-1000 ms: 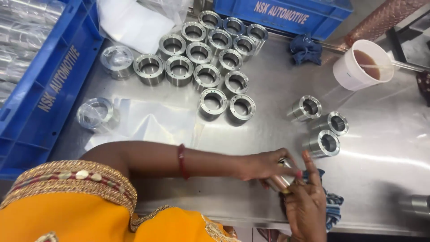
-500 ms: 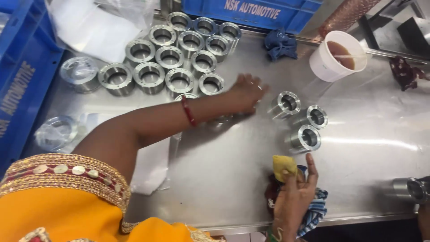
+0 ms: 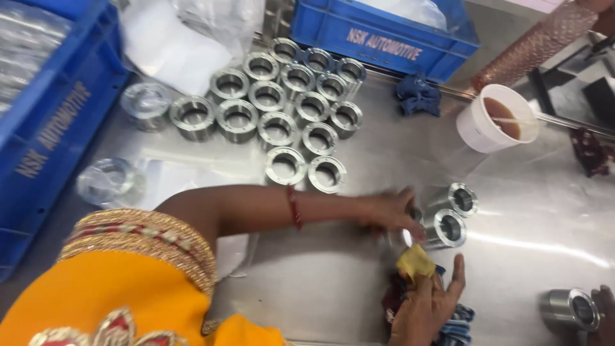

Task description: Wiping metal rings with a sponge and placing them into individual plastic bags.

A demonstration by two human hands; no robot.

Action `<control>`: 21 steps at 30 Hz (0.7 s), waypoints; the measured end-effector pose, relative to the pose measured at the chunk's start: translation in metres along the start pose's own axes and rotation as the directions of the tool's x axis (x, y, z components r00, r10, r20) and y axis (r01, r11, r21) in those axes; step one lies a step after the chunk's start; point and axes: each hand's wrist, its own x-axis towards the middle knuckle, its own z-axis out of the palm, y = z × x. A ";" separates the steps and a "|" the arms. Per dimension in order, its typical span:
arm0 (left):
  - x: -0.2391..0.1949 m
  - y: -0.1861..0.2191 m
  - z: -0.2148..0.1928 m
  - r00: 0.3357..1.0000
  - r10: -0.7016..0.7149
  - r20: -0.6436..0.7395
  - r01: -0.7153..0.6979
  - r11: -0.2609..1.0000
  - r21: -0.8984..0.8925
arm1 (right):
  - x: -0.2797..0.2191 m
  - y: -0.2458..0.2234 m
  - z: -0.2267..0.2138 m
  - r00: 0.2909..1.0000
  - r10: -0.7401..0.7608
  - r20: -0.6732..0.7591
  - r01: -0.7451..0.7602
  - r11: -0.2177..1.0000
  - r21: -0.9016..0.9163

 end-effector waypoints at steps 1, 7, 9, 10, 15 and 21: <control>-0.016 -0.007 0.008 1.000 -0.011 -0.008 0.011 1.000 0.008 | 0.004 0.001 0.000 1.000 0.008 0.004 -0.008 1.000 0.012; -0.096 0.004 0.023 0.986 -0.067 0.151 0.121 0.916 -0.382 | 0.010 -0.049 0.016 0.699 0.022 0.715 -0.400 0.841 0.365; -0.096 0.001 0.026 0.238 0.970 0.048 -0.750 0.153 0.644 | 0.001 -0.073 0.033 0.854 0.384 0.350 -0.427 0.903 0.051; -0.085 -0.007 0.022 0.237 0.970 0.053 -0.757 0.151 0.636 | -0.002 -0.072 0.036 0.859 0.384 0.340 -0.426 0.903 0.055; -0.048 -0.007 -0.010 0.855 0.460 0.239 -0.508 0.652 0.563 | -0.004 -0.060 0.024 0.929 0.306 0.206 -0.186 0.871 -0.455; -0.001 -0.017 -0.059 0.963 0.265 -0.053 -0.025 0.284 0.959 | 0.003 -0.020 -0.058 0.901 0.043 0.431 -0.230 0.891 0.391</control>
